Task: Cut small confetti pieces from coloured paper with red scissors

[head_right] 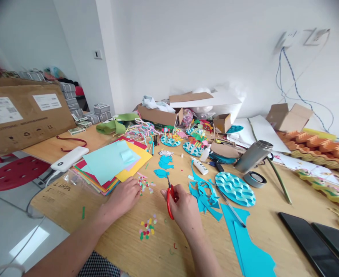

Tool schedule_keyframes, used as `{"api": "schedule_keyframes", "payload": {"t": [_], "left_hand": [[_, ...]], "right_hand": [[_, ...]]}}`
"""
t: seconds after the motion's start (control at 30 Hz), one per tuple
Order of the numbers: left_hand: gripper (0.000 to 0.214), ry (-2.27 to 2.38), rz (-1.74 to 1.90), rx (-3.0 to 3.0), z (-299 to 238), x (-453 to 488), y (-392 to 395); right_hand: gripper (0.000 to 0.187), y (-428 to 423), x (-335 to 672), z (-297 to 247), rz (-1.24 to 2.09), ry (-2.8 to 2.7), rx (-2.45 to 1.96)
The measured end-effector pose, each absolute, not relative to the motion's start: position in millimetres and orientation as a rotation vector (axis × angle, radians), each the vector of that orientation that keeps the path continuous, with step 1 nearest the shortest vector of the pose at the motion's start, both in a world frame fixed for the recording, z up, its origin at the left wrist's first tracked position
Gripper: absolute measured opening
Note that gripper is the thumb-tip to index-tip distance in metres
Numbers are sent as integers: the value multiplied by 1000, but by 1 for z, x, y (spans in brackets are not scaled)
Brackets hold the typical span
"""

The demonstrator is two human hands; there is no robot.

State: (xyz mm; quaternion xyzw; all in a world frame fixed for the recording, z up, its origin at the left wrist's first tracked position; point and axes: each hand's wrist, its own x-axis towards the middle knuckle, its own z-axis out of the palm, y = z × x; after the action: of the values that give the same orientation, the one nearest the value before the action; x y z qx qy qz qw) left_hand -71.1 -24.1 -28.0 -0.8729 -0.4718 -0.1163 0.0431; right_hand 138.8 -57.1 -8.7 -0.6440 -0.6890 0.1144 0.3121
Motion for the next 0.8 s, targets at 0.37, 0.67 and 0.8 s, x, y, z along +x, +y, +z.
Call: {"api": "schedule_keyframes", "payload": {"t": [0.37,0.67,0.8], "left_hand": [[13,-1905,-737,-2620,-28,-78,-14],[14,-2237,-1253,-2754,-36,-86,-4],[16,-2204,-1222,-2791,-40,-86,-3]], "right_hand": [[34,-58,138,-9,326,-1817,-1716],[37,-57,136,-10,459,-1735,-1663],[40,-55,135,-13,659,-1622,-1601]]}}
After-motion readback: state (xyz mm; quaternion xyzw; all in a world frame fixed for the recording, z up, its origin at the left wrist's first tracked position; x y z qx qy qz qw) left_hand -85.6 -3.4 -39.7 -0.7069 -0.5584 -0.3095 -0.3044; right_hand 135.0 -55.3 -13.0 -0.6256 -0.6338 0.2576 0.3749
